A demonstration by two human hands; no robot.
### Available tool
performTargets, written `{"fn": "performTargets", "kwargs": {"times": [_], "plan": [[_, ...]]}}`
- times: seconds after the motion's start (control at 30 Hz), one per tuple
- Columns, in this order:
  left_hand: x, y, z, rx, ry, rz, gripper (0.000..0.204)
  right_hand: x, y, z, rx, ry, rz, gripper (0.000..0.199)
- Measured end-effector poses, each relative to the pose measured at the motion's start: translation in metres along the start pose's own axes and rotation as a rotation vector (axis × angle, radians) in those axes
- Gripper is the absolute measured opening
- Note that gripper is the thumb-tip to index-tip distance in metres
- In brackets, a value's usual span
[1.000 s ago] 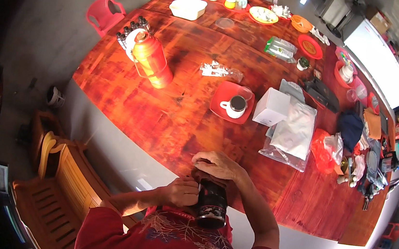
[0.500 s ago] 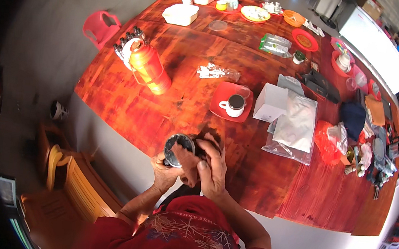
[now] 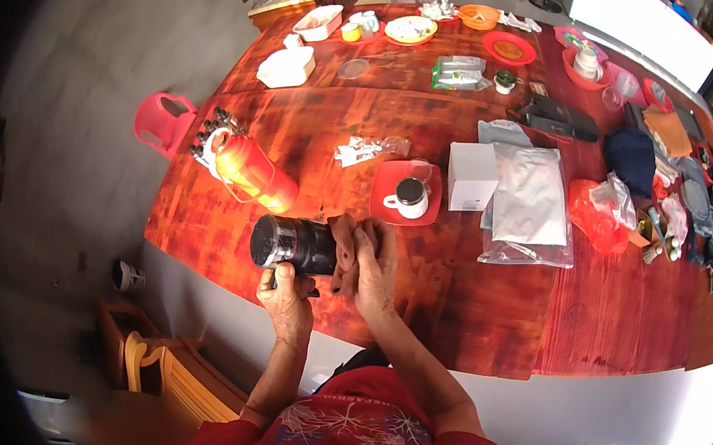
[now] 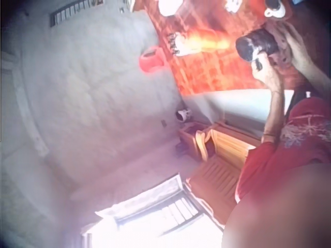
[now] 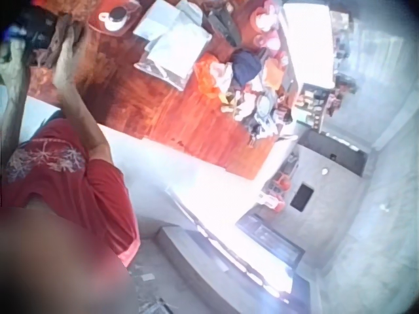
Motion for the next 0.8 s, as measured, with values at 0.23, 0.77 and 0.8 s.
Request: {"fn": "performTargets", "kwargs": {"times": [0.23,0.77,0.8], "plan": [[0.009,0.014,-0.006,0.035,-0.055,-0.038,0.025,-0.041,-0.020,-0.005,-0.803,-0.028,0.531,0.055],[0.013,0.007,0.000,0.651,0.846,-0.210,0.038,0.031,0.095,-0.023,-0.520,0.977,-0.201,0.038],[0.015,0.006,-0.004,0.697,0.908,-0.378,0.040,0.033,0.098,-0.025,-0.560,1.060,-0.328,0.041]]}}
Point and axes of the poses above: each hand's wrist, its own x-axis towards the middle knuckle, its own z-axis out of the back of the hand, y = z × x, the point moved 2 cm from there along x, towards the middle knuckle, and after that the axes turned 3 degrees about x, right-handed, at the moved point
